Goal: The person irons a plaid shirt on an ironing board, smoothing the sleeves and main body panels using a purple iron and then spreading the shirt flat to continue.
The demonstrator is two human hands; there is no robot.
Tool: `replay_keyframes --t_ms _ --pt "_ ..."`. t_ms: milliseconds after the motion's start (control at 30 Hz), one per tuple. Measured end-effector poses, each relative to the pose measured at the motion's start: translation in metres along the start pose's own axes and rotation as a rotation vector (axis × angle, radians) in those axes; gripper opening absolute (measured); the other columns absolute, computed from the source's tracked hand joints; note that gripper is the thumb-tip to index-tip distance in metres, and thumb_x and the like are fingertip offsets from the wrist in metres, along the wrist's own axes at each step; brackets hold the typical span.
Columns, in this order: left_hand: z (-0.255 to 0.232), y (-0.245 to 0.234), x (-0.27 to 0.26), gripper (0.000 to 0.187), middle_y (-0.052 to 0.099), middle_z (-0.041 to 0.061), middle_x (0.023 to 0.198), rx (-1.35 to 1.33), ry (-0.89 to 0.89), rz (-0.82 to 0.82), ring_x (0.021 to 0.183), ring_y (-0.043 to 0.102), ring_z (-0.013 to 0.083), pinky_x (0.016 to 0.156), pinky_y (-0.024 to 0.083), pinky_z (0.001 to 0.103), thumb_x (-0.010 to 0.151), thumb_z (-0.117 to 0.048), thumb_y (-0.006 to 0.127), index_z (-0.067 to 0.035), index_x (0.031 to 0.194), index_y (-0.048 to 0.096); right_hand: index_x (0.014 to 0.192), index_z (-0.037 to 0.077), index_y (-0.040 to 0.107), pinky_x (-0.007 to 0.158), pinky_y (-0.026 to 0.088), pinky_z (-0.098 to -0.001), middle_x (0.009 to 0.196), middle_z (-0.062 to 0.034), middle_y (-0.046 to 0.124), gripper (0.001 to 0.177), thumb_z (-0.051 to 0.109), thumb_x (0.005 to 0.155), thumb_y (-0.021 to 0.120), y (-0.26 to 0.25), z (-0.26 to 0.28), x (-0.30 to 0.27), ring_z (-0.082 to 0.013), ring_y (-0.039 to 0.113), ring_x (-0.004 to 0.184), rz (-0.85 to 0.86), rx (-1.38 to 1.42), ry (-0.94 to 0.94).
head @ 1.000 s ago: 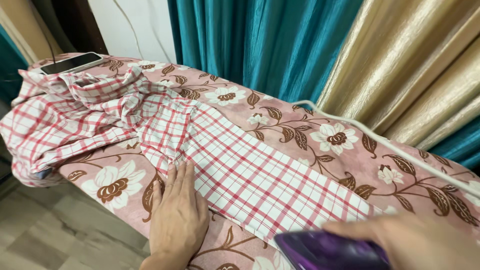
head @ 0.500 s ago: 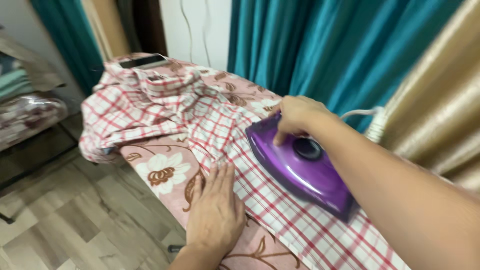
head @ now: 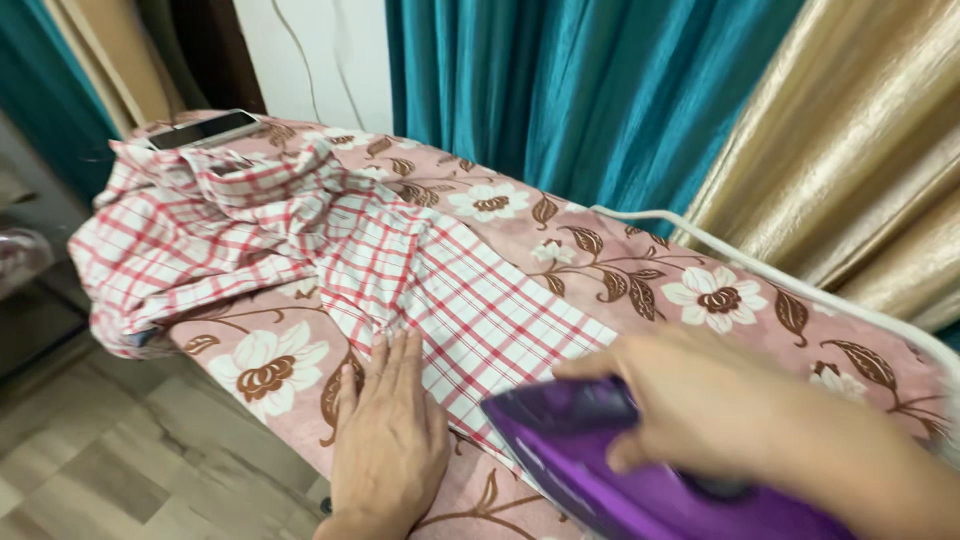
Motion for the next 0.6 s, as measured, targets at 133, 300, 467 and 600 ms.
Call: replay_keyframes --t_ms 133,300,467,600 --pt "-0.004 0.001 0.002 0.073 0.047 0.018 0.155 0.018 0.019 0.004 0.15 0.033 0.0335 0.115 0.021 0.054 0.082 -0.02 0.053 -0.001 0.152 0.039 0.141 0.047 0.06 0.101 0.055 -0.0352 0.115 -0.0008 0.077 0.081 0.033 0.067 0.091 0.001 -0.01 -0.014 -0.0201 0.074 0.109 0.059 -0.061 0.2" --pt "-0.003 -0.001 0.0 0.067 0.047 0.018 0.15 0.007 0.016 -0.022 0.147 0.034 0.0308 0.117 0.02 0.054 0.083 -0.02 0.053 0.001 0.145 0.04 0.129 0.038 0.069 0.095 0.056 -0.0428 0.114 -0.0054 0.075 0.074 0.029 0.061 0.095 -0.041 0.006 0.07 -0.0256 0.071 0.108 -0.22 -0.006 0.041" --pt "0.0 -0.001 -0.003 0.073 0.047 0.019 0.155 -0.013 -0.012 -0.046 0.15 0.033 0.0346 0.116 0.018 0.054 0.083 -0.019 0.055 0.001 0.15 0.039 0.134 0.033 0.07 0.088 0.061 -0.0422 0.105 -0.0087 0.082 0.078 0.028 0.061 0.095 -0.09 0.015 0.177 -0.0281 0.08 0.097 -0.264 0.098 0.148" --pt "-0.001 -0.002 -0.001 0.073 0.046 0.021 0.154 -0.007 0.017 -0.047 0.149 0.034 0.0355 0.119 0.019 0.058 0.082 -0.02 0.055 0.003 0.149 0.038 0.134 0.024 0.07 0.079 0.056 -0.0416 0.1 -0.0013 0.07 0.079 0.032 0.062 0.102 -0.106 0.03 0.205 -0.023 0.067 0.089 -0.282 -0.016 -0.03"
Point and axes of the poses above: each hand's wrist, its own x-axis towards the middle knuckle, its own y-axis out of the palm, z = x × y, the point moved 9 cm from there along x, towards the middle knuckle
